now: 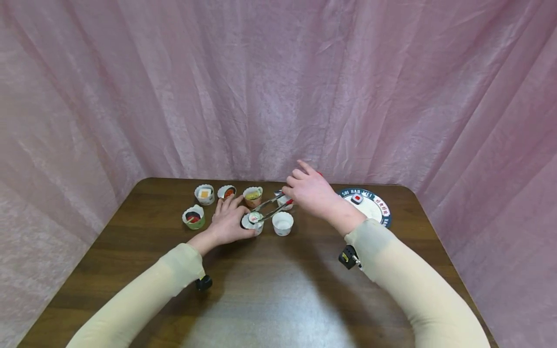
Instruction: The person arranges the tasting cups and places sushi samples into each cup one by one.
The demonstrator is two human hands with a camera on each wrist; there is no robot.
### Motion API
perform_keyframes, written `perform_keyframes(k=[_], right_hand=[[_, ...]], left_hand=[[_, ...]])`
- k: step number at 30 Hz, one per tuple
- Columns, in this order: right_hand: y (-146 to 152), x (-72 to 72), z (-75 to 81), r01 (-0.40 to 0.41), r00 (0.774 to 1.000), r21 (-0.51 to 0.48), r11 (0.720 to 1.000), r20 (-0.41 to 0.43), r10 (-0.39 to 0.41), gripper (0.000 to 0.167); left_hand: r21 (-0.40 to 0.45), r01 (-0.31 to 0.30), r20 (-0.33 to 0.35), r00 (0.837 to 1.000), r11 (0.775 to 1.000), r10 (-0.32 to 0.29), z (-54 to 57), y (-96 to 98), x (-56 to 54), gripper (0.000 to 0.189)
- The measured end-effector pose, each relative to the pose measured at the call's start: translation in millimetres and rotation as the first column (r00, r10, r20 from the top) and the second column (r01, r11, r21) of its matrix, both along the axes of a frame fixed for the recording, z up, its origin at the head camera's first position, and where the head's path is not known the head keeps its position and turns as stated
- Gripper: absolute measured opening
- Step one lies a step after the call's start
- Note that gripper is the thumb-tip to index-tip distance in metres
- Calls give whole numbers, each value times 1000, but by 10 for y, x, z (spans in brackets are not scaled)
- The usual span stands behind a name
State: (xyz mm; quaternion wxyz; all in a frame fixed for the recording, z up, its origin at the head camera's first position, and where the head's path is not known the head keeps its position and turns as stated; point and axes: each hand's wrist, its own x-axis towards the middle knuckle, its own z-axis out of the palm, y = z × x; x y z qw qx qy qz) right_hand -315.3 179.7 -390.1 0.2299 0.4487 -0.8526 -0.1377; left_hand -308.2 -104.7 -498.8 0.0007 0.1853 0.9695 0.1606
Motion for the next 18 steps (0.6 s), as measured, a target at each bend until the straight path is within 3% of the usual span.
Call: perform_keyframes(k=[9, 18], right_hand=[[-62, -12, -21, -19, 1000, -2, 1000, 5, 19, 29], [-45, -15, -12, -11, 1000, -3, 1000, 8, 11, 33]], left_hand=[[-2, 0, -6, 1000, 1000, 0, -11, 2, -2, 52], [6, 14, 0, 1000, 1000, -14, -6, 2, -7, 50]])
